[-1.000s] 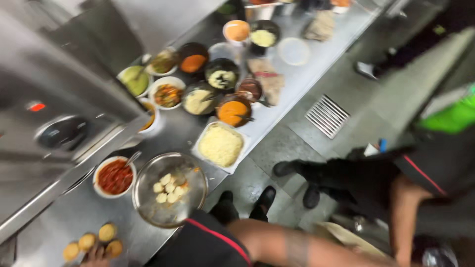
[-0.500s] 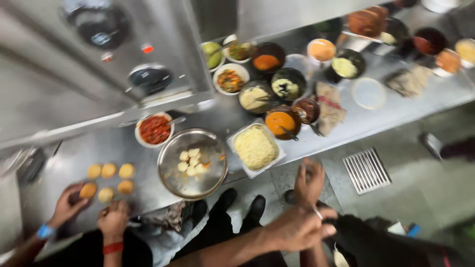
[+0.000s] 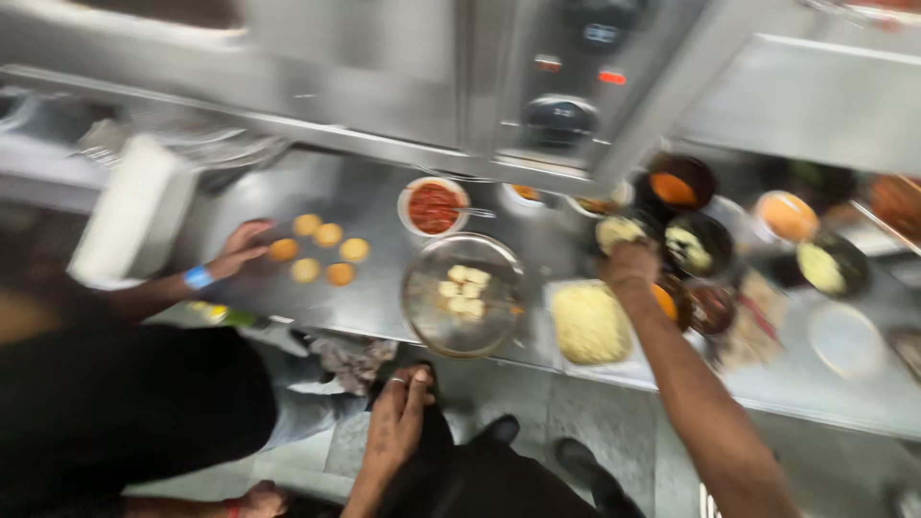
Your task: The person assembles small food items by scooping a white creamy mixture into round pastry shells using a spoon. They place the filled shells on a metal tray and later transfer them into an oven. The person also handles a container of shredded cheese and other ingredients on the counter.
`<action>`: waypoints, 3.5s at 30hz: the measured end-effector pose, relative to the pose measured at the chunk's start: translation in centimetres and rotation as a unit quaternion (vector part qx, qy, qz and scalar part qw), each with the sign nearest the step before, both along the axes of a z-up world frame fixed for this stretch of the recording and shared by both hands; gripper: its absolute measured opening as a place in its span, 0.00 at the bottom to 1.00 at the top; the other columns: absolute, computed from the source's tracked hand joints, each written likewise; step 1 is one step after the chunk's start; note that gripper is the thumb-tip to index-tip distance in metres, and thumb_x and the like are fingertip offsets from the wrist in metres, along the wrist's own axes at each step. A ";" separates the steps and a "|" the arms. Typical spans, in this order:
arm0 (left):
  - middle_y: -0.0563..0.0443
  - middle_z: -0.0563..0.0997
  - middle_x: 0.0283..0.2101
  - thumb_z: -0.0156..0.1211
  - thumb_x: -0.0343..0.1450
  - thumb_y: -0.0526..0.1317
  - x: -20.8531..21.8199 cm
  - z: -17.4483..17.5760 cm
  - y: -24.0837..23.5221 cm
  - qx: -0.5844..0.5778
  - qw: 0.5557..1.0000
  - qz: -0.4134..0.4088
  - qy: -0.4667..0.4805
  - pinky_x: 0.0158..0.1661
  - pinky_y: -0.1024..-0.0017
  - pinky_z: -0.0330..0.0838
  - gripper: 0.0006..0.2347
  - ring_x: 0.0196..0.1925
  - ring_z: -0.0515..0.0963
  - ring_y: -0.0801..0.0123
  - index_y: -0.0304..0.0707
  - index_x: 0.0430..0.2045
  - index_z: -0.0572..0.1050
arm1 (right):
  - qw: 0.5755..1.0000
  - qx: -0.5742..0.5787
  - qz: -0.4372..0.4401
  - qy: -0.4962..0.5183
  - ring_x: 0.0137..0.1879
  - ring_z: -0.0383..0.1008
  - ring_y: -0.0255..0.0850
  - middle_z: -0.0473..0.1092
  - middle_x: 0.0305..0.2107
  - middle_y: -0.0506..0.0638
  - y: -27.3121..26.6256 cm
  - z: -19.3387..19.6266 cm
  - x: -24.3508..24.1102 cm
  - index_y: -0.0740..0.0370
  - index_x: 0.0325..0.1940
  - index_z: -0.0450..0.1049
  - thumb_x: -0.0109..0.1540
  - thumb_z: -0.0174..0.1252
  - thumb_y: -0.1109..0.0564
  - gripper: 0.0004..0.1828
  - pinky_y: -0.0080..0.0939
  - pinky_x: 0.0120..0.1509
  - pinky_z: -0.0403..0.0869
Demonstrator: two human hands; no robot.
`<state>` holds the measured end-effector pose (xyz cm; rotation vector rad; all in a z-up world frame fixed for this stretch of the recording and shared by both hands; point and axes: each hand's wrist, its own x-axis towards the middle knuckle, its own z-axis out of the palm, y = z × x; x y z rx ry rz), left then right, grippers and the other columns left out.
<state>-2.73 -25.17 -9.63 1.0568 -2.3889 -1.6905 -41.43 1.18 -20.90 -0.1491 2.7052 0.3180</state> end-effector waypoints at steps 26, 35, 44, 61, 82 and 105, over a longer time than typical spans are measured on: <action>0.41 0.84 0.32 0.51 0.73 0.54 8.2 -6.4 -16.3 0.059 0.966 0.218 -0.124 0.41 0.62 0.76 0.20 0.31 0.85 0.59 0.34 0.41 0.78 | 0.799 -0.083 0.540 0.251 0.47 0.79 0.48 0.79 0.38 0.49 -7.3 13.1 7.7 0.58 0.32 0.83 0.56 0.64 0.53 0.07 0.53 0.45 0.72; 0.43 0.85 0.32 0.51 0.73 0.54 7.7 -7.5 -16.7 0.051 0.973 0.212 -0.075 0.39 0.65 0.78 0.21 0.32 0.87 0.62 0.33 0.44 0.77 | 0.759 -0.423 0.438 0.230 0.50 0.70 0.53 0.75 0.40 0.52 -26.4 15.1 16.0 0.61 0.36 0.80 0.58 0.65 0.53 0.10 0.53 0.57 0.68; 0.43 0.86 0.33 0.48 0.74 0.55 11.3 -10.5 -22.7 0.040 0.975 0.199 -0.091 0.41 0.69 0.76 0.22 0.34 0.85 0.65 0.35 0.46 0.78 | 0.803 -0.310 0.465 0.208 0.53 0.66 0.50 0.74 0.41 0.49 -44.3 4.0 9.5 0.60 0.33 0.81 0.61 0.61 0.53 0.09 0.51 0.58 0.65; 0.40 0.81 0.51 0.44 0.77 0.49 0.5 2.2 -40.2 0.205 0.968 0.141 0.040 0.50 0.67 0.74 0.22 0.48 0.81 0.61 0.28 0.56 0.71 | 0.718 -0.578 -0.282 0.267 0.42 0.74 0.44 0.75 0.36 0.57 -27.9 0.0 28.7 0.68 0.45 0.73 0.65 0.62 0.53 0.14 0.43 0.49 0.73; 0.37 0.45 0.74 0.54 0.57 0.70 -9.0 -3.0 -65.0 -0.466 0.794 -0.387 -0.055 0.57 0.18 0.40 0.45 0.75 0.43 0.42 0.54 0.68 0.51 | 0.441 -0.656 -0.612 0.015 0.37 0.79 0.49 0.75 0.32 0.60 -24.7 -8.0 34.0 0.71 0.48 0.73 0.64 0.51 0.57 0.15 0.49 0.38 0.81; 0.42 0.76 0.34 0.71 0.70 0.55 -17.9 40.2 -40.5 -0.362 0.803 -0.318 0.350 0.24 0.64 0.70 0.26 0.24 0.76 0.63 0.29 0.48 0.73 | 0.409 -0.722 -0.541 0.139 0.29 0.77 0.46 0.77 0.29 0.60 -27.1 1.5 45.6 0.77 0.45 0.73 0.64 0.54 0.62 0.12 0.46 0.35 0.79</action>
